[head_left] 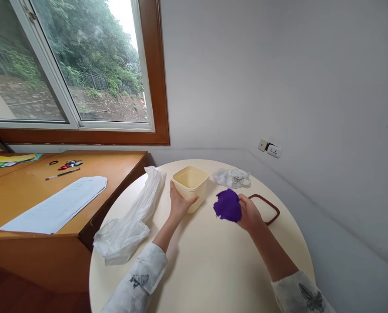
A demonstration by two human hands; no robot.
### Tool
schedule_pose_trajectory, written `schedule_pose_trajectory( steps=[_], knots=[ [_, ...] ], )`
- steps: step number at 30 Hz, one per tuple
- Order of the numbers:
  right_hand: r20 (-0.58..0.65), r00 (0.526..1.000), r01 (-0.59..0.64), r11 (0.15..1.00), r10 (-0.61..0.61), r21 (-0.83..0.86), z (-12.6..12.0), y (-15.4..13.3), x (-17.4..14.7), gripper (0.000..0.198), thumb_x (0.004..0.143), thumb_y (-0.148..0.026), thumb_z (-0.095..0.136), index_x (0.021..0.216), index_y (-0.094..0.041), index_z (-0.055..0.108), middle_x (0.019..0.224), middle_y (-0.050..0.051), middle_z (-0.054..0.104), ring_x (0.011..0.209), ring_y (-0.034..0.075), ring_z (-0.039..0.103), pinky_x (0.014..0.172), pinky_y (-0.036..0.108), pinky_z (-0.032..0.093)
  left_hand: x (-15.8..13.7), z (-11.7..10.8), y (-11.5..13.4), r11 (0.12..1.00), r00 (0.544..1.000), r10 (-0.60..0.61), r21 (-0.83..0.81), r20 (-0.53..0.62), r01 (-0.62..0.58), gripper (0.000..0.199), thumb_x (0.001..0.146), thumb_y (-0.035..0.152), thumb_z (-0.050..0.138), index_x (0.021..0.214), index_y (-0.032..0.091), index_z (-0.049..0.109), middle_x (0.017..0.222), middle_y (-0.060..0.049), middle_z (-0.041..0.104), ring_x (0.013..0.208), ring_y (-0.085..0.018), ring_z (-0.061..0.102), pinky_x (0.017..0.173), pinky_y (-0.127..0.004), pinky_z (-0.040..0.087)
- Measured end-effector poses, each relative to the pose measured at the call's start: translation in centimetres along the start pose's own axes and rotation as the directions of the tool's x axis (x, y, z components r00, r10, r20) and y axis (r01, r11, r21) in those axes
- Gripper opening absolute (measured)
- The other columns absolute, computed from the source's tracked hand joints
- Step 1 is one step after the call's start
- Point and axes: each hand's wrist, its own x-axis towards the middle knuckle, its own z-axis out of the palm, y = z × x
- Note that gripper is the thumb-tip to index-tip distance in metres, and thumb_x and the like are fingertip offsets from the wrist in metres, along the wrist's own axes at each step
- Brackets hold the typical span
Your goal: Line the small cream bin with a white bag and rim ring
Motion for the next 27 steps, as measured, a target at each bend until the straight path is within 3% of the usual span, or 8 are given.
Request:
schedule_pose_trajectory(
  steps=[4,7,10,14,21,27],
  knots=[
    [-0.042,0.998,-0.031,0.990,0.037,0.135,-2.3,2.0,0.0,0.018,0.076,-0.028,0.038,0.071,-0.022,0.054,0.066,0.003,0.060,0.074,0.022,0.060,0.068,0.037,0.047,0.5,1.3,0.4,0.999,0.998,-0.026,0.041,-0.055,0.029,0.121,0.049,0.042,0.079,0.138,0.023,-0.001,0.139,-0.017,0.019,0.131,-0.035,0.015,0.103,-0.052,0.023],
    [-0.010,0.998,-0.053,0.970,0.057,0.237,-3.1,3.0,-0.1,0.026,0.079,-0.040,0.042,0.084,-0.021,0.058,0.076,0.004,0.064,0.081,0.024,0.062,0.069,0.039,0.047,1.0,2.3,0.7,0.997,0.996,-0.038,0.065,-0.084,0.044,0.122,0.049,0.042,0.079,0.137,0.023,-0.003,0.139,-0.018,0.017,0.131,-0.036,0.014,0.102,-0.054,0.023],
    [0.006,0.998,-0.062,0.967,0.062,0.248,-3.6,3.8,-0.1,0.029,0.078,-0.045,0.049,0.089,-0.019,0.058,0.079,0.006,0.065,0.081,0.026,0.063,0.069,0.041,0.047,1.5,3.1,0.7,0.994,0.994,-0.024,0.101,-0.106,0.034,0.121,0.051,0.040,0.078,0.137,0.023,-0.005,0.140,-0.018,0.016,0.131,-0.035,0.014,0.102,-0.054,0.021],
    [-0.004,0.999,-0.042,0.970,0.044,0.241,-4.1,5.1,0.5,0.019,0.074,-0.032,0.059,0.089,-0.019,0.059,0.081,0.004,0.065,0.079,0.021,0.062,0.070,0.036,0.047,2.4,4.0,0.5,0.990,0.992,-0.020,0.134,-0.122,0.036,0.120,0.053,0.041,0.077,0.137,0.022,-0.007,0.141,-0.018,0.015,0.130,-0.035,0.015,0.102,-0.053,0.021],
    [0.084,0.996,-0.049,0.964,0.028,0.263,-4.3,6.2,1.1,0.020,0.078,-0.032,0.057,0.092,-0.018,0.061,0.085,0.004,0.064,0.079,0.019,0.061,0.070,0.033,0.047,3.5,4.9,-0.1,0.967,0.992,-0.085,0.230,-0.098,0.105,0.124,0.052,0.045,0.076,0.138,0.020,-0.010,0.139,-0.022,0.019,0.130,-0.037,0.017,0.100,-0.059,0.016],
    [0.133,0.991,-0.057,0.962,0.022,0.266,-4.4,6.3,1.2,0.027,0.079,-0.031,0.055,0.102,-0.018,0.060,0.095,0.007,0.064,0.083,0.020,0.061,0.074,0.036,0.046,3.1,4.6,-1.9,0.976,0.998,-0.024,0.215,-0.059,0.036,0.123,0.052,0.043,0.076,0.138,0.019,-0.008,0.139,-0.019,0.019,0.129,-0.035,0.018,0.102,-0.052,0.021]
  ],
)
